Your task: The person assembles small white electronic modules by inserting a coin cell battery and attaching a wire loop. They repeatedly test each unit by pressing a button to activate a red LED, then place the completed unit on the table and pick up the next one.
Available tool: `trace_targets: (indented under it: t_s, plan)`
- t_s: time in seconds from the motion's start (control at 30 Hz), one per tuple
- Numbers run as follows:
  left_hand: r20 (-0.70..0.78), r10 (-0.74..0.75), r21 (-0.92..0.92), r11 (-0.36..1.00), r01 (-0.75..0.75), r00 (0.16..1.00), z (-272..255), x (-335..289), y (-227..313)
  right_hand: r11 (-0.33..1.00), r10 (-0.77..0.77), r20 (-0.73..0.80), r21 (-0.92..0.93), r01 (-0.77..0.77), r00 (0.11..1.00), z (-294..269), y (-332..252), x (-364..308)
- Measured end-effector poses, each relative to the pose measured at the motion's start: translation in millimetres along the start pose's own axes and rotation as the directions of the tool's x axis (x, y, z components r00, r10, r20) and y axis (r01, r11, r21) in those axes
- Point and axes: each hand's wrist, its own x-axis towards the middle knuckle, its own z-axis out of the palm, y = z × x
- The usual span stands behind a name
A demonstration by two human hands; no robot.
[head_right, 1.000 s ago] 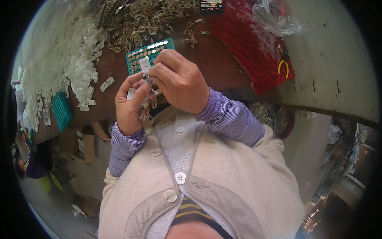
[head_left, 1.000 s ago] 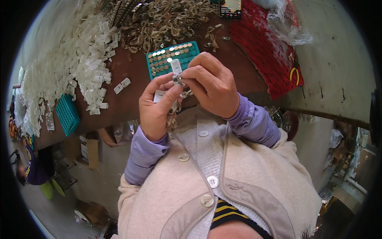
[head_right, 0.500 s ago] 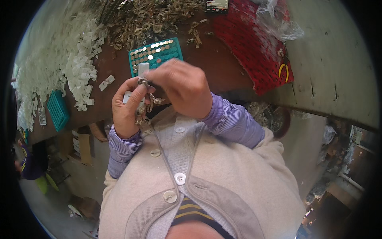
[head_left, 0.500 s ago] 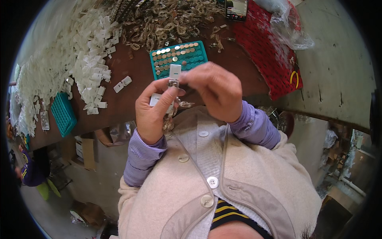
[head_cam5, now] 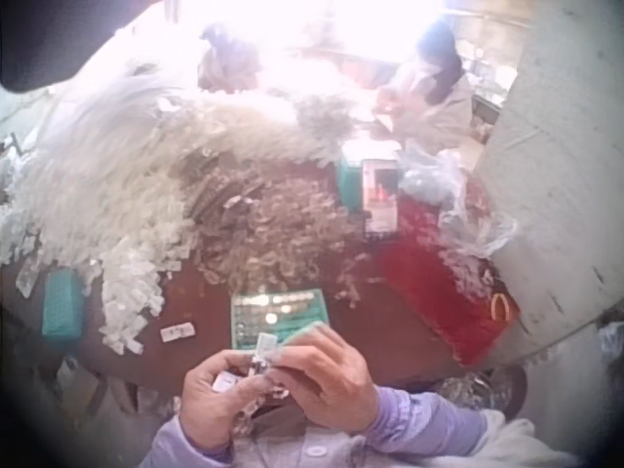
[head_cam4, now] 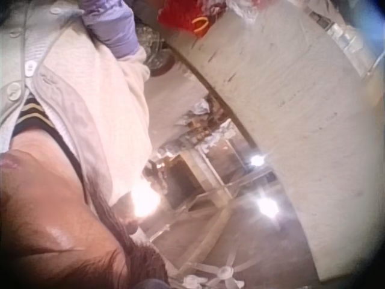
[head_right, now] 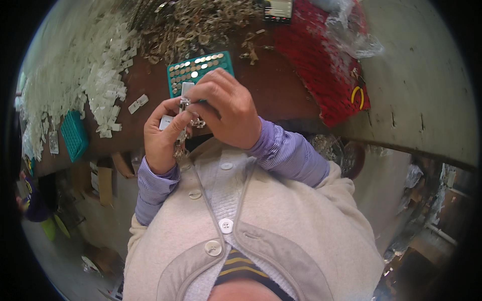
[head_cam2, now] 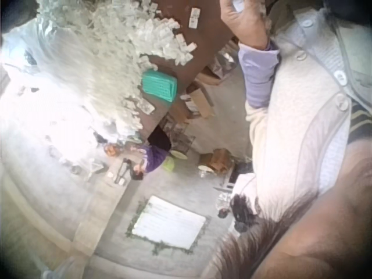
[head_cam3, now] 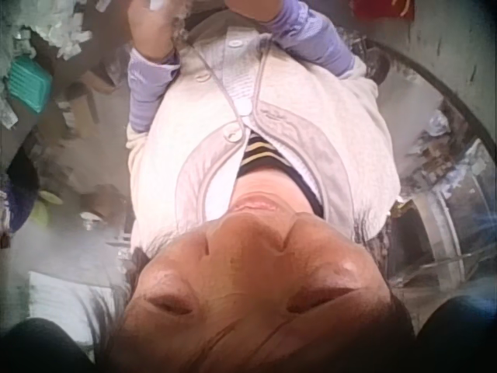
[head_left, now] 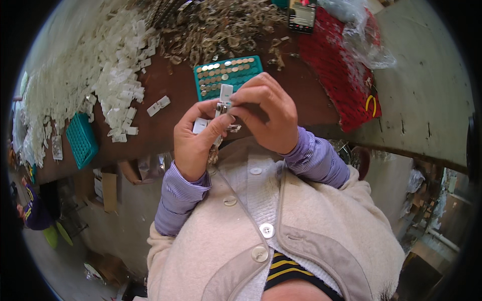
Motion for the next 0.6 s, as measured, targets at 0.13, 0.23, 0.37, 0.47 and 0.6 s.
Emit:
trace_targets:
  t_s: [0.13, 0.23, 0.37, 0.47, 0.6]
  plan:
    - [0.078, 0.017, 0.067, 0.997, -0.023, 0.997, 19.3, -3.6, 0.0, 0.998, -0.070, -0.065, -0.013, 0.069, 0.995, -15.4, -7.1, -5.7]
    - [0.118, 0.036, 0.069, 0.997, -0.045, 0.992, 29.9, -2.6, -1.6, 0.997, 0.068, -0.065, 0.032, -0.066, 0.996, -25.9, -12.4, -18.9]
    - [0.124, 0.046, 0.080, 0.995, -0.057, 0.991, 33.2, -0.8, -4.7, 0.998, 0.059, -0.087, -0.002, -0.059, 0.994, -30.8, -15.5, -29.9]
    - [0.129, 0.050, 0.030, 0.998, -0.054, 0.990, 28.6, -1.1, -6.3, 0.981, 0.165, -0.187, 0.130, -0.142, 0.968, -28.1, -19.1, -30.0]
    - [0.157, 0.062, 0.058, 0.996, -0.072, 0.986, 17.7, -3.4, -5.2, 0.934, 0.345, -0.099, 0.135, -0.331, 0.933, -25.0, -17.0, -18.4]
